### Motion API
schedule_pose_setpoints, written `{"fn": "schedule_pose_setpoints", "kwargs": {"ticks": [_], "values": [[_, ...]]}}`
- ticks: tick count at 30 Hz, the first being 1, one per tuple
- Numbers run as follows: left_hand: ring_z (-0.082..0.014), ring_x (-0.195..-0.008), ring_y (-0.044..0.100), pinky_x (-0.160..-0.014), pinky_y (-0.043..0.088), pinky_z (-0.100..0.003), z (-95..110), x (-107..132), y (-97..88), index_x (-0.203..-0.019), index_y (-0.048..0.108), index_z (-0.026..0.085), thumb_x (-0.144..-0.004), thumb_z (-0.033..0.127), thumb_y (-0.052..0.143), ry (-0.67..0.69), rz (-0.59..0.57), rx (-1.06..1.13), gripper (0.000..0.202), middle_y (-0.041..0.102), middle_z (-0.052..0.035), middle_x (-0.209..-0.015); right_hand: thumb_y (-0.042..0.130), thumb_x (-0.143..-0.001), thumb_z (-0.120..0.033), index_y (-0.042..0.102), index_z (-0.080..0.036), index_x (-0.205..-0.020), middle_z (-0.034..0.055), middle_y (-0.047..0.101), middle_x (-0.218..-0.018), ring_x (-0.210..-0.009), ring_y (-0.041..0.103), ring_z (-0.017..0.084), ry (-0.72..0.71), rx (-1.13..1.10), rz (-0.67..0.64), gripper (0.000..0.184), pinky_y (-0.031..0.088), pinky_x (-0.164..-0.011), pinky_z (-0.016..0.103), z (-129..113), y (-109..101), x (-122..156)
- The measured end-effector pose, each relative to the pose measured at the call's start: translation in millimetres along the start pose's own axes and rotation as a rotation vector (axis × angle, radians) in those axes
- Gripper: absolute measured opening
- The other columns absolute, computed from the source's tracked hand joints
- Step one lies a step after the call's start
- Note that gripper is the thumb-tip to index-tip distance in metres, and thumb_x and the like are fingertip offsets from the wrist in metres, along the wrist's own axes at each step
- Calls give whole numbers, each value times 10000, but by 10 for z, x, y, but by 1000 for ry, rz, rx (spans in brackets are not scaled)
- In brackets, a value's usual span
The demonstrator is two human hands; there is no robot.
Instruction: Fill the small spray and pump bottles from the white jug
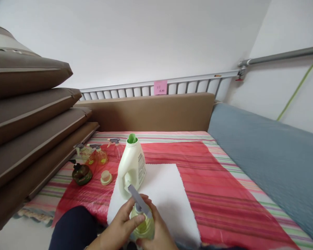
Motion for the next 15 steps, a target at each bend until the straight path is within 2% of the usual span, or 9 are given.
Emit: {"fn": "schedule_pose_setpoints", "kwargs": {"ticks": [4, 7, 9, 11, 14, 15], "values": [[-305, -1269, 467, -1099, 307, -455, -144, -166, 161, -1306, 515, 222, -808, 432, 631, 33, -59, -81, 553, 553, -120, -1344, 702, -504, -152, 424, -226, -1358, 125, 567, -1292, -1067, 600, 340, 15, -19, 53, 901, 505, -869, 455, 205, -122, -55], [-320, -1347, 369, -1140, 237, -480, -252, -331, 175, -1368, 445, 216, -768, 469, 667, 73, -37, -106, 689, 462, -135, -1434, 760, -545, -238, 459, -227, -1321, 126, 621, -1200, -1004, 624, 343, 9, -15, 171, 832, 509, -847, 470, 267, -369, -156], [-319, -1367, 341, -1145, 222, -494, -325, -401, 111, -1388, 418, 218, -758, 493, 668, 86, 15, -144, 732, 429, -144, -1459, 764, -572, -261, 455, -216, -1305, 126, 625, -1175, -1039, 607, 332, -14, 11, 256, 796, 478, -906, 478, 251, -576, -257], [-321, -1353, 370, -1128, 261, -508, -400, -394, 21, -1377, 439, 239, -756, 510, 659, 81, 44, -201, 713, 444, -146, -1451, 741, -579, -236, 446, -212, -1289, 113, 601, -1209, -1135, 557, 312, -30, 33, 327, 770, 413, -997, 471, 221, -778, -398], [-325, -1252, 503, -1057, 390, -480, -469, -205, -200, -1217, 609, 307, -713, 554, 668, 60, 95, -315, 565, 587, -112, -1329, 712, -568, -222, 439, -214, -1260, 97, 570, -1252, -1222, 495, 292, -7, 39, 382, 744, 355, -1053, 460, 208, -1007, -685], [-318, -1190, 559, -1026, 431, -454, -462, -92, -333, -1122, 668, 340, -696, 571, 668, 55, 165, -353, 485, 651, -88, -1244, 709, -568, -225, 434, -215, -1256, 97, 563, -1261, -1230, 488, 289, -4, 35, 387, 741, 355, -1053, 458, 205, -1058, -793]]}}
Point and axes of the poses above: each hand's wrist, its own x-axis away from the middle knuckle, its own y-axis out of the palm, z = x × y, the point moved 8 cm from there along -x, towards the middle knuckle
